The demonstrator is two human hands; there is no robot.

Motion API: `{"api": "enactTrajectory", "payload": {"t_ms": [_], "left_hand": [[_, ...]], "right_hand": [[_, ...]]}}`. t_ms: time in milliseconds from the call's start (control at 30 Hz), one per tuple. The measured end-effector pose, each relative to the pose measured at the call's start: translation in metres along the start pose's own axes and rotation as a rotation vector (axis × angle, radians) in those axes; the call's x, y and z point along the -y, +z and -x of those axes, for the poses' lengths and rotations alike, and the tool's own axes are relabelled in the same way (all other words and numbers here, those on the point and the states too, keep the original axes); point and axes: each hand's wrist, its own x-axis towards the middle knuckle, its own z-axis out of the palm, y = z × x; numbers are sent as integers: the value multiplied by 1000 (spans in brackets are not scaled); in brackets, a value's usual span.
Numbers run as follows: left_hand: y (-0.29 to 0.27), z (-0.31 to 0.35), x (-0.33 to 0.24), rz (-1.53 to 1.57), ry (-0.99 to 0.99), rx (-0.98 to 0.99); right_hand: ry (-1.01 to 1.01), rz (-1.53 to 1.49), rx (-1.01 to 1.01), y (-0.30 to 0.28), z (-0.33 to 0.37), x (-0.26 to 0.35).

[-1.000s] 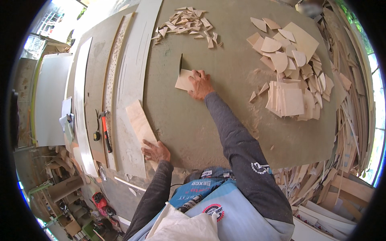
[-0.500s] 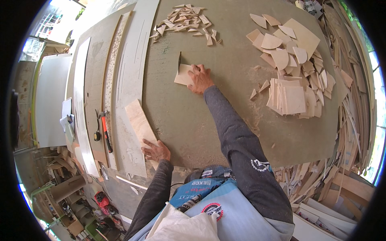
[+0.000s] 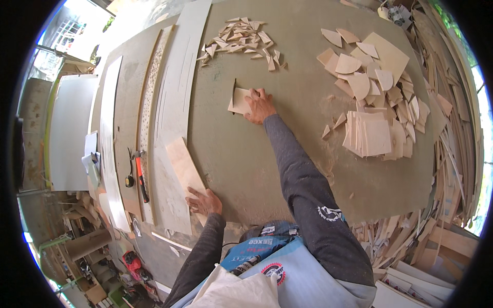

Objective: The person holds a wooden piece and pushes it against a table saw blade to cut it, then picks up the wooden pieces and places them onto a stack.

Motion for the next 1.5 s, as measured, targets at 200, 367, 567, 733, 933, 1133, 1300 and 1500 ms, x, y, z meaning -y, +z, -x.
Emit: {"api": "enactTrajectory", "payload": {"t_ms": [200, 367, 567, 733, 933, 1133, 1300, 1500], "left_hand": [[3, 2, 1, 20, 5, -6], [-3, 1, -1, 33, 6, 18], [-2, 3, -1, 47, -11, 30], [0, 2, 1, 11, 9, 24], [6, 3, 6, 21, 11, -5], [3, 1, 5, 31, 7, 35], [5, -1, 4, -2, -5, 48], [13, -3, 7, -9, 9, 5]], "right_hand": [[28, 3, 59, -5, -5, 2], [68, 1, 128, -6, -9, 1], [89, -59, -4, 3, -15, -4], [76, -99, 62, 2, -18, -13], [-2, -84, 94, -2, 21, 0], [-5, -102, 92, 1, 46, 12], [1, -76, 97, 2, 48, 14], [15, -73, 91, 3, 46, 16]]}}
